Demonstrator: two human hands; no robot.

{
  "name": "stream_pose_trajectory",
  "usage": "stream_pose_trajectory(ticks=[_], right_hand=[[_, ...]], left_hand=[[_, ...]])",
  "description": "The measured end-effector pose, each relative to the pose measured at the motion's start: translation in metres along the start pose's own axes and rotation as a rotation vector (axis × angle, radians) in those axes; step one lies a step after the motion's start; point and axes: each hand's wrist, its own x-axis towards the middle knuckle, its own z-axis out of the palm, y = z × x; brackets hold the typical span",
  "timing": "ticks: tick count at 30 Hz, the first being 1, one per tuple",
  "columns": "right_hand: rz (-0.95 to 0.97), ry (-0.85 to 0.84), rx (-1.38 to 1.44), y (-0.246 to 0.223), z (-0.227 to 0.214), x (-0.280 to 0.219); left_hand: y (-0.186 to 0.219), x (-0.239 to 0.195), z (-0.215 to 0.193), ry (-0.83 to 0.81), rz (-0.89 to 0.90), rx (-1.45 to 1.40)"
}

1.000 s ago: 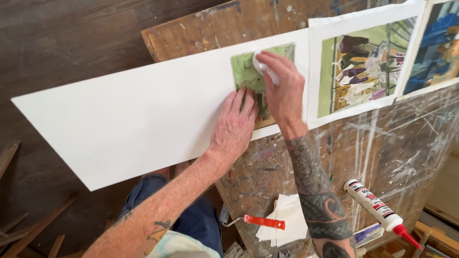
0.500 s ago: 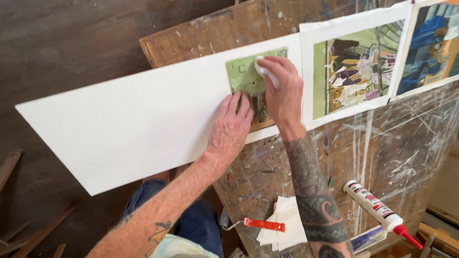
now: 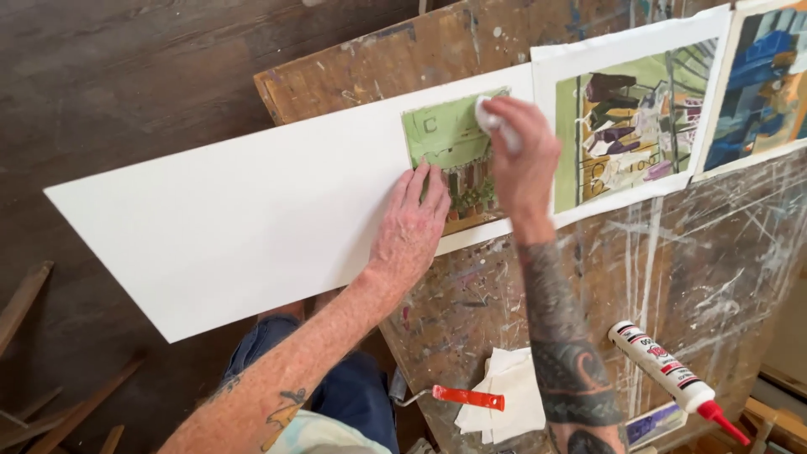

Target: Applying adhesive to a mounting board with a roller and carefully attaching artwork, then smoothing it with a cloth.

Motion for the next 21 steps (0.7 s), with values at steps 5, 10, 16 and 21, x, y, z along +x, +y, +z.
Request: stream_pose_trajectory(ticks=[5,10,16,21], right_hand=[[-0.239,0.093,-0.196,-0.008,0.031,-0.016],[-0.078,0.103,-0.133,-0.032,0.026,-0.004],[-0.054,0.134,-0.129,-0.035,0.001,-0.005],[-0.139,0.104,-0.185,0.003,0.027,-0.007]], left_hand=[[0.0,0.004,0.009,0.004,-0.004,-0.028],[0.0,0.006,0.008,0.005,-0.005,-0.017],[0.002,0.003,0.015,0.069,-0.008,-0.052],[0.002,0.003,0.015,0.088,-0.012,-0.041]])
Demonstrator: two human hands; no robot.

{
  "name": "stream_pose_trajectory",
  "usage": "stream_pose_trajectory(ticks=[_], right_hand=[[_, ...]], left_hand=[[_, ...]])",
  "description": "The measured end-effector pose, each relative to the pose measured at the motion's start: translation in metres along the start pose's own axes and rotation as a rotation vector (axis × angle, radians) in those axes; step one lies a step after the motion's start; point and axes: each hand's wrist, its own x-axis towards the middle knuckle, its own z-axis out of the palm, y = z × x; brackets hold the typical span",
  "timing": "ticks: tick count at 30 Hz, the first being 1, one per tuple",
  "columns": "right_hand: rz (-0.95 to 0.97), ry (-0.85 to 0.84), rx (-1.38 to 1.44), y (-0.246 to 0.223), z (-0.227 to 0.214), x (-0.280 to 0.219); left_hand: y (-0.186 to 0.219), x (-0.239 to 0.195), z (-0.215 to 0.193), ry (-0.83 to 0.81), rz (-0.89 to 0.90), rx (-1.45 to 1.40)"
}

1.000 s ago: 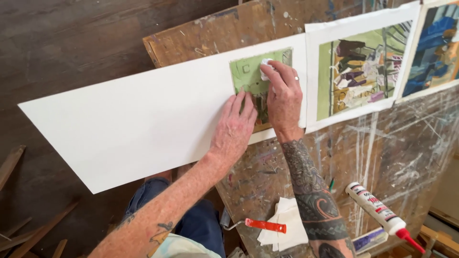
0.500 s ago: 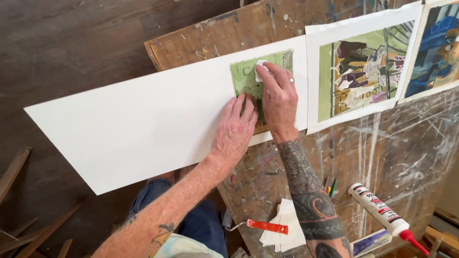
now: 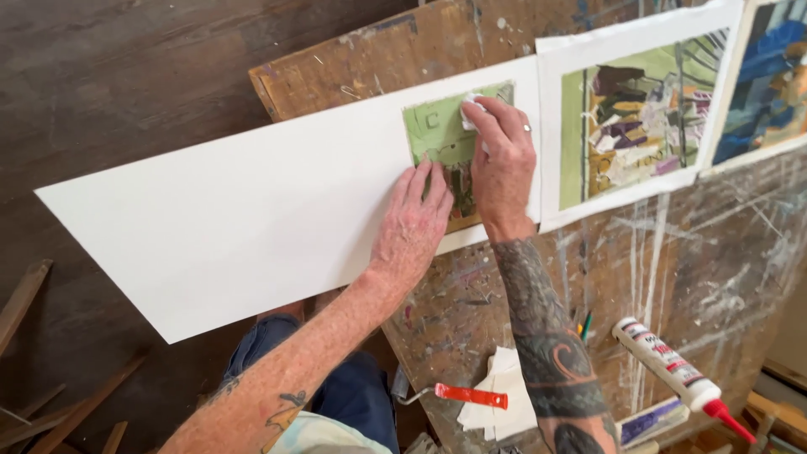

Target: Applying adhesive to a mounting board with a roller and carefully attaching artwork, then smoothing it with a cloth.

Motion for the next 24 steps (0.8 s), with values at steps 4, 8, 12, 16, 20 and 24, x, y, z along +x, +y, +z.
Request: stream_pose_trajectory(ticks=[4,8,12,16,20,24], right_hand=[[0.123,0.019,0.09,-0.008,0.004,0.009],[0.1,-0.029,0.124,-0.008,-0.018,0.019],[-0.072,0.06,-0.019,-0.002,-0.017,0.008],[-0.132,0.111,-0.101,0.015,0.0,0.002],[-0.019,0.079,-0.044,-0.004,-0.018,0.021],[-0.008,0.012,-0.005,-0.003,-0.033,0.012]], left_hand=[[-0.003,-0.001,0.004,0.046,0.004,-0.016],[-0.001,-0.003,0.008,-0.051,0.045,0.22],[-0.003,0.001,0.005,-0.067,0.042,0.248],[0.002,-0.003,0.006,-0.122,0.05,0.238],[-0.001,0.0,0.013,-0.139,0.071,0.281],[-0.001,0.0,0.015,-0.111,0.054,0.243]])
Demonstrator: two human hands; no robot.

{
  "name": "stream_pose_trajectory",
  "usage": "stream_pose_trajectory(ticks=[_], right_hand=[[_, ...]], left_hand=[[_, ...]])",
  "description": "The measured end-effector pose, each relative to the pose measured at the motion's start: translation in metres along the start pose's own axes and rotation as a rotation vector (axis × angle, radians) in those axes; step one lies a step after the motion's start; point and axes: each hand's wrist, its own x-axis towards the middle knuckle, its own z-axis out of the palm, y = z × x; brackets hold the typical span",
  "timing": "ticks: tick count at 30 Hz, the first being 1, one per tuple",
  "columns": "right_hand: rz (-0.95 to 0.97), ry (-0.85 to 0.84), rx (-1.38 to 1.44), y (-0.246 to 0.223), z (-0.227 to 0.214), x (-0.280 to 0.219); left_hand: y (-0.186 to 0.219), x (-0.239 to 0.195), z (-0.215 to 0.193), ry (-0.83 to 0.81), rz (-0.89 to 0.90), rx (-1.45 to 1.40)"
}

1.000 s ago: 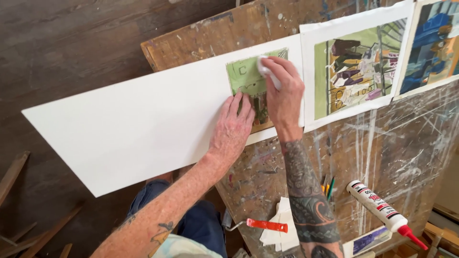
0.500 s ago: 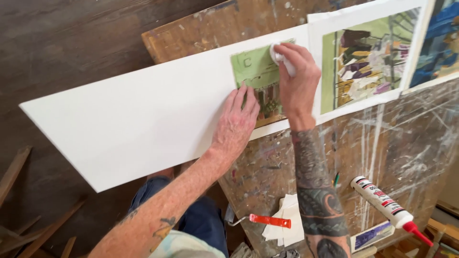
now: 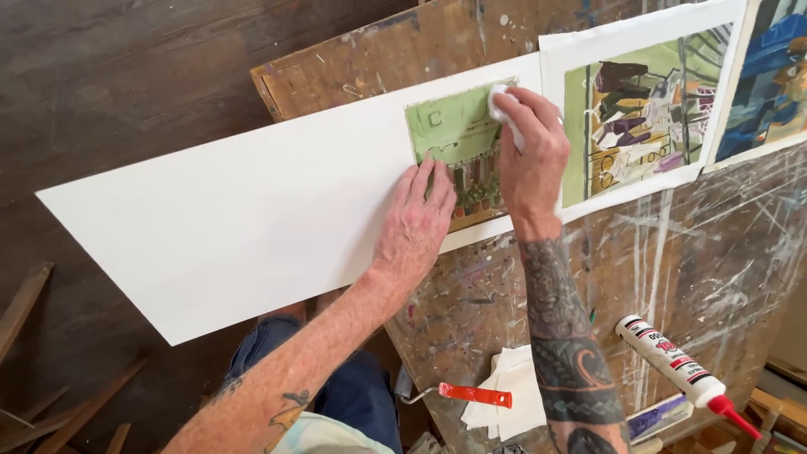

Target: Applying adhesive to a mounting board with a roller and carefully attaching artwork, then smoothing it with a cloth.

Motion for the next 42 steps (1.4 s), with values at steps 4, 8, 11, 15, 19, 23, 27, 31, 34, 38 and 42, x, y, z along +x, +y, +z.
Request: stream_pose_trajectory(ticks=[4,8,11,15,19,23,27,31,34,38,42], right_hand=[[0.041,0.032,-0.035,0.007,0.014,-0.011],[0.035,0.062,-0.092,0.012,0.019,-0.003],[0.037,0.119,-0.031,0.003,0.012,0.008],[0.127,0.086,0.005,-0.002,0.006,-0.004],[0.192,0.111,0.006,0.006,0.026,-0.011],[0.242,0.132,-0.019,-0.002,0.019,0.001],[0.262,0.098,0.033,0.013,0.022,0.004],[0.189,0.084,0.019,0.028,0.014,-0.008],[0.201,0.094,-0.02,0.007,0.017,-0.007],[0.191,0.077,-0.065,0.018,0.018,-0.005],[0.235,0.046,0.233,0.037,-0.012,0.01]], left_hand=[[-0.002,-0.001,-0.002,-0.004,-0.008,0.01],[0.001,-0.002,0.0,0.029,-0.013,-0.04],[-0.005,0.002,-0.007,0.116,-0.041,-0.014],[-0.004,0.001,-0.019,0.026,-0.008,-0.086],[-0.008,-0.003,-0.023,0.025,-0.022,-0.157],[-0.006,-0.001,-0.017,0.038,-0.023,-0.239],[-0.006,-0.003,-0.016,0.031,-0.026,-0.24],[-0.008,-0.004,-0.019,0.065,-0.022,-0.254],[-0.008,-0.002,-0.014,0.083,-0.037,-0.253],[-0.006,-0.005,-0.017,0.037,-0.024,-0.233],[-0.004,-0.003,-0.007,0.069,-0.034,-0.229]])
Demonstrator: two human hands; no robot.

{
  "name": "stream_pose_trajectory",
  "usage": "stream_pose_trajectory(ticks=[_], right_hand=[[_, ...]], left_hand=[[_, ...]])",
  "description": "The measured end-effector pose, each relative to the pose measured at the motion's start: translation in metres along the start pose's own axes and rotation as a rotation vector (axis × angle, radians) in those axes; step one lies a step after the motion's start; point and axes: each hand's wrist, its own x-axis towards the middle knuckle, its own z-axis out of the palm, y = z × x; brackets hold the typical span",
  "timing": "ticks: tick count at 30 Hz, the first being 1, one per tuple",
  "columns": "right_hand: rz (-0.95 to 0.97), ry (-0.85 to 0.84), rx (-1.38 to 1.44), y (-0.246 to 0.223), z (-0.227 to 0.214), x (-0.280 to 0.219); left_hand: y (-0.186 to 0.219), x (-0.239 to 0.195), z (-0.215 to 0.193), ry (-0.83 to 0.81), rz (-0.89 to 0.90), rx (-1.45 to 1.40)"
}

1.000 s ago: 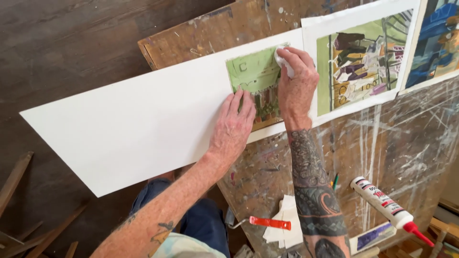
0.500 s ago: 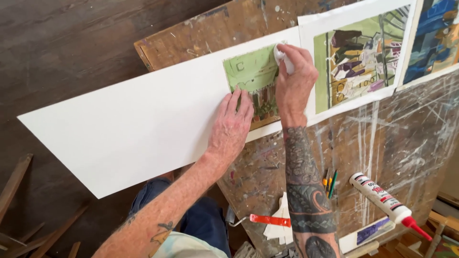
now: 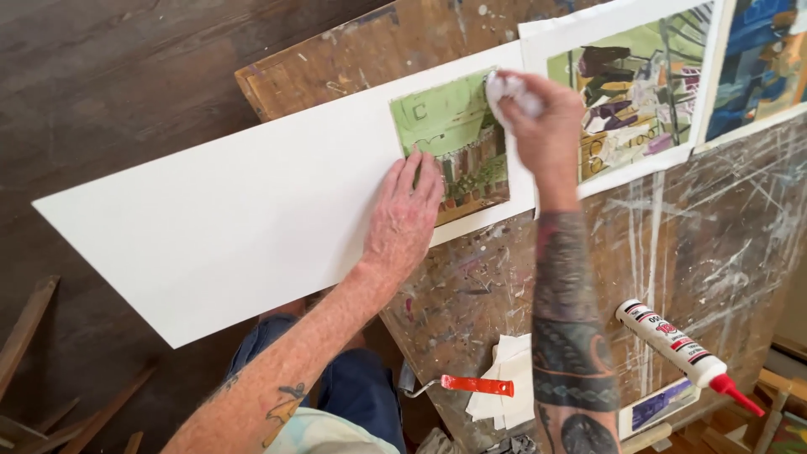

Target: Applying adhesive to a mounting board with a roller and carefully attaching artwork, then smoothing it with a cloth.

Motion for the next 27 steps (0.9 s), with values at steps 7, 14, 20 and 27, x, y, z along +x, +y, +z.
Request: stream_pose_trajectory(ticks=[7,14,20,27], right_hand=[[0.782,0.11,1.164,-0.019,-0.047,-0.048],[0.893,0.132,1.564,-0.003,-0.052,-0.081],[0.887,0.09,1.565,-0.005,-0.056,-0.09],[0.879,0.068,1.462,-0.015,-0.055,-0.112]], left_hand=[[-0.007,0.006,-0.004,0.098,-0.047,-0.179],[-0.008,0.018,0.007,0.193,-0.076,-0.306],[0.006,0.024,-0.007,0.21,-0.067,-0.668],[0.019,0.032,-0.07,0.145,-0.167,-1.548]])
